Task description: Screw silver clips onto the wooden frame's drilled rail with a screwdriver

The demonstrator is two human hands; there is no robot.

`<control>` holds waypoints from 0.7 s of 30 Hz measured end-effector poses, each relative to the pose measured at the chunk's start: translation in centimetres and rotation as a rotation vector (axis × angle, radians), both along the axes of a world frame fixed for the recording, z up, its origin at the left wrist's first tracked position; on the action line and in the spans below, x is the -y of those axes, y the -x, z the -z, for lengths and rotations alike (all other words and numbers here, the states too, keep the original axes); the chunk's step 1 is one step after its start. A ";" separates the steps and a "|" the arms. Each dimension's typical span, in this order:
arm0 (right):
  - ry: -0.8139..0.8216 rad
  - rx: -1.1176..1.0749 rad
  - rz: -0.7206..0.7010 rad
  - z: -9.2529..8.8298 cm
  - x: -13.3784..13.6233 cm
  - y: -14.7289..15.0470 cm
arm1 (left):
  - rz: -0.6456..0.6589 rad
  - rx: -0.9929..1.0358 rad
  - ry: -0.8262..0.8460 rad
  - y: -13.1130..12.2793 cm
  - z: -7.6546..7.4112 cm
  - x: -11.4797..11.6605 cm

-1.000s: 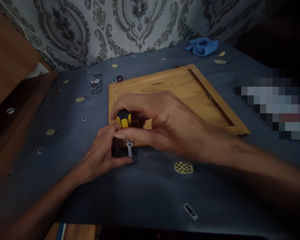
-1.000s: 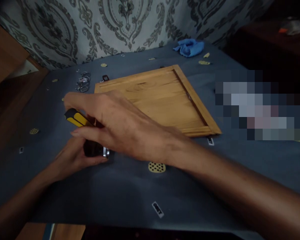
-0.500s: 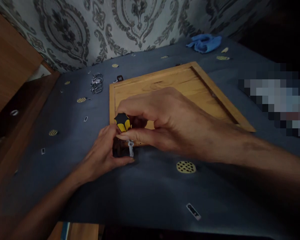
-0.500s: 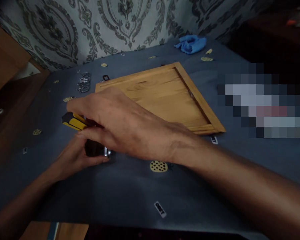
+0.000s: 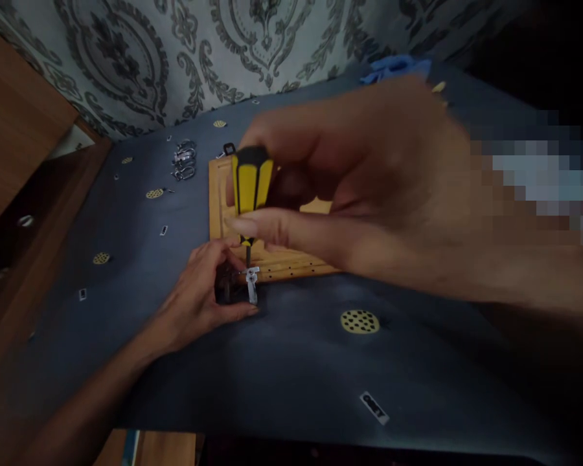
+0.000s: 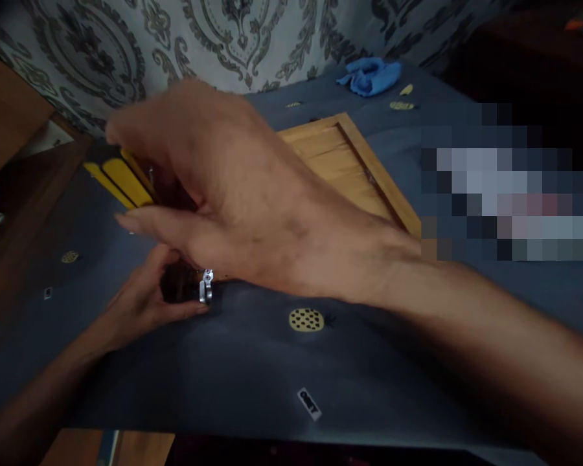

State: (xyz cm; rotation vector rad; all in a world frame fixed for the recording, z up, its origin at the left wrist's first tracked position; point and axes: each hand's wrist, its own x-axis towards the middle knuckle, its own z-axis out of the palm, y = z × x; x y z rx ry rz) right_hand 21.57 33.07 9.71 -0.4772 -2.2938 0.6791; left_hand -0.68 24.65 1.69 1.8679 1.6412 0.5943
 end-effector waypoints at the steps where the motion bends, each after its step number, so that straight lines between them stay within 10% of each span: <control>1: 0.018 0.039 -0.020 0.2 -0.3 0.2 | 0.001 -0.010 -0.006 0.0 0.0 0.0; 21: 0.049 0.150 -0.125 1.7 -0.9 0.9 | -0.011 -0.039 -0.024 0.2 0.3 0.0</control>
